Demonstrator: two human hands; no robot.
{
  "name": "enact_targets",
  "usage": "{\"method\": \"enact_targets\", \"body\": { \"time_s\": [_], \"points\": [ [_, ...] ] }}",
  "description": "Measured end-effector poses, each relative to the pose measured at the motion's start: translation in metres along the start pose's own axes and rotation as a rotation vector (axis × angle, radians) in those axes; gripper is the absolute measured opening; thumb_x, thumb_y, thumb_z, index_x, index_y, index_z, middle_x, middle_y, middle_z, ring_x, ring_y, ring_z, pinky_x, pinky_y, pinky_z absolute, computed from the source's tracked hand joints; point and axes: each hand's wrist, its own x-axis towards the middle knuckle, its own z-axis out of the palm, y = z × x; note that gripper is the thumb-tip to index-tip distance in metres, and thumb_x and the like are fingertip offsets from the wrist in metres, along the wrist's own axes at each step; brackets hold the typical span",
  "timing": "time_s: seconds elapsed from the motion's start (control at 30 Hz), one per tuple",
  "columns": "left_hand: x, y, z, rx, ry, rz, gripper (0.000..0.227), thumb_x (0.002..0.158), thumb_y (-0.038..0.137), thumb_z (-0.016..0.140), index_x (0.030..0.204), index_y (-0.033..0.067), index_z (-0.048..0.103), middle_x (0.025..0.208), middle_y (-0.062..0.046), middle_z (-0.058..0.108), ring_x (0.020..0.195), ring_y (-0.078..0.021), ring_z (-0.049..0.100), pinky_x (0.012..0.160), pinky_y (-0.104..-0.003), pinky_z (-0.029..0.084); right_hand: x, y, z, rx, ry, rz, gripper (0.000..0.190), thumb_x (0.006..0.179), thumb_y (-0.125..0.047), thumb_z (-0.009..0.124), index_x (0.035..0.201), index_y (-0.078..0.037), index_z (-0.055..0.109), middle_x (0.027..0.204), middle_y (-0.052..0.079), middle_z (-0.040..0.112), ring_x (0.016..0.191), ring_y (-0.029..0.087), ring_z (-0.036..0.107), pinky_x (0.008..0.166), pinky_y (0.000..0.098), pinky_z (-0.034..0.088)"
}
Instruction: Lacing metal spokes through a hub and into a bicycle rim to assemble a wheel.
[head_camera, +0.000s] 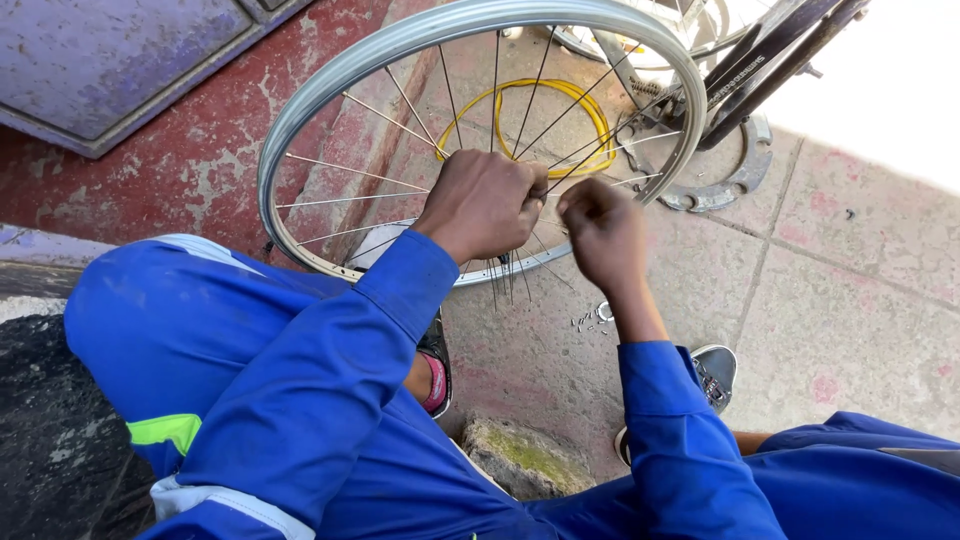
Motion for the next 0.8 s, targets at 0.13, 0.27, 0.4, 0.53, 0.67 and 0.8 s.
{"method": "enact_targets", "body": {
  "time_s": [0.13,0.27,0.4,0.53,0.67,0.8],
  "points": [
    [-0.002,0.007,-0.022,-0.068,-0.068,-0.008,0.019,0.087,0.025,0.061,0.092,0.0142,0.075,0.067,-0.009,0.072,0.075,-0.0363,0.072,0.073,-0.048,0.054,-0.011,0.000,0.020,0.020,-0.233,0.161,0.008,0.088,-0.014,0.064,0.086,-0.017,0.071,0.070,0.004,0.068,0.064,0.020,0.059,0.070,0.0337,0.047],
    [-0.003,0.006,-0.027,-0.095,-0.120,-0.003,0.021,0.089,0.022,0.058,0.094,0.0128,0.076,0.075,-0.017,0.072,0.084,-0.0442,0.069,0.080,-0.054,0.051,-0.010,0.017,0.037,0.162,-0.324,0.186,0.009,0.089,-0.009,0.064,0.090,-0.009,0.073,0.075,0.007,0.066,0.068,0.014,0.055,0.066,0.0321,0.048],
    [-0.004,0.008,-0.032,-0.123,-0.119,0.000,0.022,0.090,0.022,0.056,0.091,0.0145,0.076,0.076,-0.016,0.073,0.085,-0.0435,0.070,0.079,-0.053,0.051,-0.007,0.024,0.038,0.286,-0.420,0.225,0.007,0.088,-0.003,0.063,0.089,-0.004,0.070,0.075,0.003,0.060,0.053,0.007,0.051,0.052,0.0245,0.044],
    [-0.004,0.007,-0.030,-0.112,-0.116,0.009,0.023,0.090,0.020,0.055,0.091,0.0121,0.076,0.077,-0.018,0.073,0.085,-0.0451,0.069,0.078,-0.055,0.051,-0.008,0.040,0.040,0.327,-0.522,0.237,0.012,0.086,0.002,0.062,0.092,-0.007,0.068,0.079,0.001,0.061,0.052,0.004,0.051,0.051,0.0182,0.041],
    [-0.002,0.005,-0.024,-0.107,-0.095,0.008,0.024,0.091,0.021,0.054,0.093,0.0137,0.077,0.078,-0.017,0.073,0.085,-0.0432,0.070,0.078,-0.054,0.052,-0.007,0.021,0.026,0.008,-0.455,0.074,0.010,0.083,-0.008,0.071,0.093,-0.007,0.069,0.089,0.014,0.066,0.091,0.033,0.063,0.084,0.0437,0.049],
    [-0.001,0.000,-0.021,-0.095,-0.078,-0.002,0.026,0.092,0.023,0.053,0.092,0.0132,0.076,0.077,-0.019,0.072,0.085,-0.0448,0.069,0.076,-0.056,0.051,0.005,0.014,-0.011,-0.512,-0.311,-0.157,0.005,0.085,-0.016,0.071,0.088,-0.020,0.072,0.086,0.007,0.066,0.088,0.038,0.066,0.081,0.0463,0.051]
  ]
}}
